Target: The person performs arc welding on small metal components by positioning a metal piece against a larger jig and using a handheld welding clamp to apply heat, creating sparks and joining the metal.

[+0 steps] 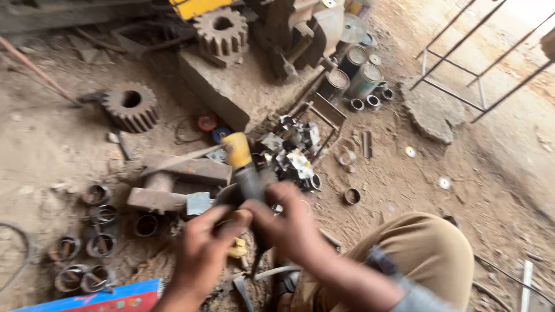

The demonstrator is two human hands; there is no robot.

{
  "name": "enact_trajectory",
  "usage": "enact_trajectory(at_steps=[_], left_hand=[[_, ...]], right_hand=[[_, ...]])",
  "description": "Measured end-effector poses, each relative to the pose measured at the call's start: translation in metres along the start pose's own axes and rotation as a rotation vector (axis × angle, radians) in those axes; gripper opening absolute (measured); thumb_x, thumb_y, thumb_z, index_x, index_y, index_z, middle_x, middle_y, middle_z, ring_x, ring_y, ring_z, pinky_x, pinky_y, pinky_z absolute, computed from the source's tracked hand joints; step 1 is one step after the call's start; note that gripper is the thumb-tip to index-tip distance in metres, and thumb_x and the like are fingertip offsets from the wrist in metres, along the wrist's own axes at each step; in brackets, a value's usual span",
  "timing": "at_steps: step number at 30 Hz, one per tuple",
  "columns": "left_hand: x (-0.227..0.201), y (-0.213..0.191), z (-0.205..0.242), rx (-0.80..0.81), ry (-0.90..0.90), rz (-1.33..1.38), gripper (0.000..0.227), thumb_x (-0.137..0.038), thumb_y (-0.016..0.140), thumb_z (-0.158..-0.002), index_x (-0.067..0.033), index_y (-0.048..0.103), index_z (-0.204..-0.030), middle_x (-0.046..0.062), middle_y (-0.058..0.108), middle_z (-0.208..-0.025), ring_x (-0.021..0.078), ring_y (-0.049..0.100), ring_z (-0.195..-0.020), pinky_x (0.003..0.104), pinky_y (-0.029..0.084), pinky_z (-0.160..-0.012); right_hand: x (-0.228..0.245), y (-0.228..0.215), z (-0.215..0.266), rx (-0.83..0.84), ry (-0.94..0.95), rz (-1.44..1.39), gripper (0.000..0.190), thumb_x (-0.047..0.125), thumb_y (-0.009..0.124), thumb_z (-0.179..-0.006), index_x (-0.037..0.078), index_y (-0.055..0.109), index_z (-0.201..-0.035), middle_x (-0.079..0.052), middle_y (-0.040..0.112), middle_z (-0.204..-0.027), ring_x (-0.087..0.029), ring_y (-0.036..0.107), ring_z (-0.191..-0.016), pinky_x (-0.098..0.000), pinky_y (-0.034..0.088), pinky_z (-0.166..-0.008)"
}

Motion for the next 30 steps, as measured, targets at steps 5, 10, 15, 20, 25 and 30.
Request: enact_trajectory(at_steps=[5, 10, 15, 20, 25, 30], left_hand=[[0.052, -0.036, 0.010, -0.111, -0.078, -0.013, 0.031, -0.023, 0.078, -0.087, 0.0024, 0.075, -0.105, 0.013, 0.079, -0.084, 0.0139, 0.068, -0.073, 0.029, 0.054, -0.067], [0.099, -0.054, 0.018, -0.228, -0.163, 0.341, 0.023, -0.007, 0.076, -0.086, 0.0071, 0.074, -0.104, 0.012, 0.078, -0.090, 0.0161, 0.070, -0.077, 0.033, 0.057, -0.070], [0.091, -0.067, 0.027, -0.262, -0.088, 0.318, 0.026, -0.006, 0.074, -0.086, 0.0034, 0.072, -0.110, 0.010, 0.078, -0.096, 0.0122, 0.070, -0.084, 0.031, 0.056, -0.076], [0.073, -0.077, 0.031, -0.295, -0.090, 0.333, 0.029, -0.003, 0.071, -0.087, 0.0022, 0.071, -0.115, 0.009, 0.079, -0.098, 0.0127, 0.070, -0.090, 0.029, 0.055, -0.085], [0.076, -0.070, 0.033, -0.195, -0.001, 0.280, 0.032, -0.006, 0.070, -0.089, 0.0006, 0.069, -0.120, 0.007, 0.076, -0.106, 0.0110, 0.068, -0.097, 0.029, 0.054, -0.089], [0.088, -0.071, 0.040, -0.175, -0.057, 0.417, 0.034, -0.007, 0.070, -0.090, 0.0023, 0.068, -0.122, 0.010, 0.075, -0.106, 0.0152, 0.068, -0.097, 0.033, 0.054, -0.088]], right_hand=[[-0.006, 0.053, 0.038, -0.107, -0.396, 0.203, 0.028, 0.027, 0.082, -0.080, 0.008, 0.072, -0.098, -0.011, 0.063, -0.100, -0.032, 0.063, -0.095, -0.0445, 0.054, -0.075], [-0.001, 0.075, 0.048, 0.015, -0.588, 0.265, 0.042, 0.028, 0.085, -0.073, 0.007, 0.071, -0.108, -0.011, 0.066, -0.112, -0.034, 0.060, -0.113, -0.0443, 0.054, -0.079], [0.022, 0.069, 0.045, 0.003, -0.737, 0.271, 0.037, 0.035, 0.087, -0.074, 0.007, 0.073, -0.094, -0.010, 0.065, -0.104, -0.035, 0.058, -0.114, -0.0518, 0.051, -0.090], [0.021, 0.056, 0.038, 0.198, -0.617, 0.140, 0.030, 0.036, 0.083, -0.085, 0.007, 0.074, -0.082, -0.009, 0.071, -0.104, -0.033, 0.059, -0.129, -0.0489, 0.051, -0.107], [0.019, 0.055, 0.038, 0.271, -0.613, -0.221, 0.022, 0.016, 0.073, -0.083, 0.002, 0.077, -0.099, -0.018, 0.070, -0.113, -0.035, 0.060, -0.134, -0.0509, 0.043, -0.120], [0.015, 0.056, 0.029, 0.258, -0.527, -0.261, 0.033, 0.002, 0.061, -0.087, 0.002, 0.069, -0.119, -0.015, 0.076, -0.117, -0.029, 0.071, -0.119, -0.0421, 0.054, -0.107]])
Point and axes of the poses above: each hand's wrist, its own z-axis away from the middle knuckle, its own y-axis out of the palm, x = y × z, the point moved 4 cm from there along -z, towards the middle knuckle
